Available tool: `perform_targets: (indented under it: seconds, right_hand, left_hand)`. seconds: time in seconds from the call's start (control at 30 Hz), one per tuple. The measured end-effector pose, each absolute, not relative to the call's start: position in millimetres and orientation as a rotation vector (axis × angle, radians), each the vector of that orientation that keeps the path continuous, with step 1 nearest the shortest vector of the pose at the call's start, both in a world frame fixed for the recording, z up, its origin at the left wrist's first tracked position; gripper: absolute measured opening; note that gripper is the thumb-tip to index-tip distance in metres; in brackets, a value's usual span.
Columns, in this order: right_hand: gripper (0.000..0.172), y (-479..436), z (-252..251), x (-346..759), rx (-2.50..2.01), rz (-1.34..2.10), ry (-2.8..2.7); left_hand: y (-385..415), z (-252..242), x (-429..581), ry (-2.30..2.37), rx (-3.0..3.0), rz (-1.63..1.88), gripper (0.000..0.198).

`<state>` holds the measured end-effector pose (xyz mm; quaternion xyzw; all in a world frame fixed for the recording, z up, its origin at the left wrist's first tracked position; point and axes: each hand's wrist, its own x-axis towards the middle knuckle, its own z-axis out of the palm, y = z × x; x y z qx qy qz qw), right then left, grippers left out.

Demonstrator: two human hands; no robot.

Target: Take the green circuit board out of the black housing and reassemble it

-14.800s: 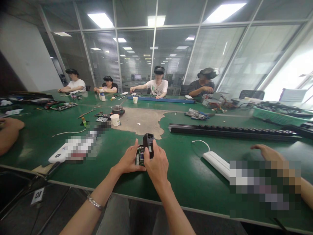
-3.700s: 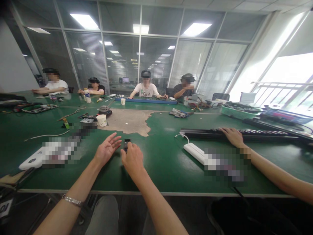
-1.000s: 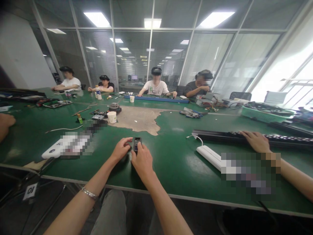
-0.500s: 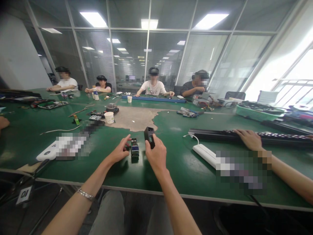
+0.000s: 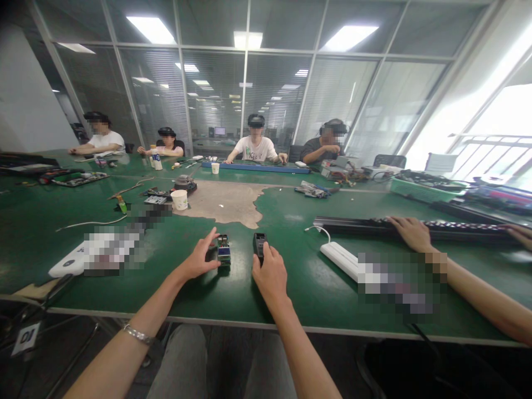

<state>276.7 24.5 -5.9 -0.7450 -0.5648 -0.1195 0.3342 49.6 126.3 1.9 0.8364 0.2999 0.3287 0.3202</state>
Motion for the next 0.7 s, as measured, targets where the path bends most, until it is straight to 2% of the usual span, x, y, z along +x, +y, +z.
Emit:
perform_targets:
  seconds: [0.43, 0.7]
  right_hand:
    - [0.042, 36.9, 43.2, 224.9, -1.672, -0.127, -1.51]
    - [0.034, 41.3, 49.5, 194.3, -1.804, -0.137, -1.633]
  left_hand:
    - [130.8, -4.2, 50.3, 0.779, 2.273, 0.854, 0.103]
    - [140.8, -9.2, 50.5, 0.797, 1.985, 0.969, 0.087]
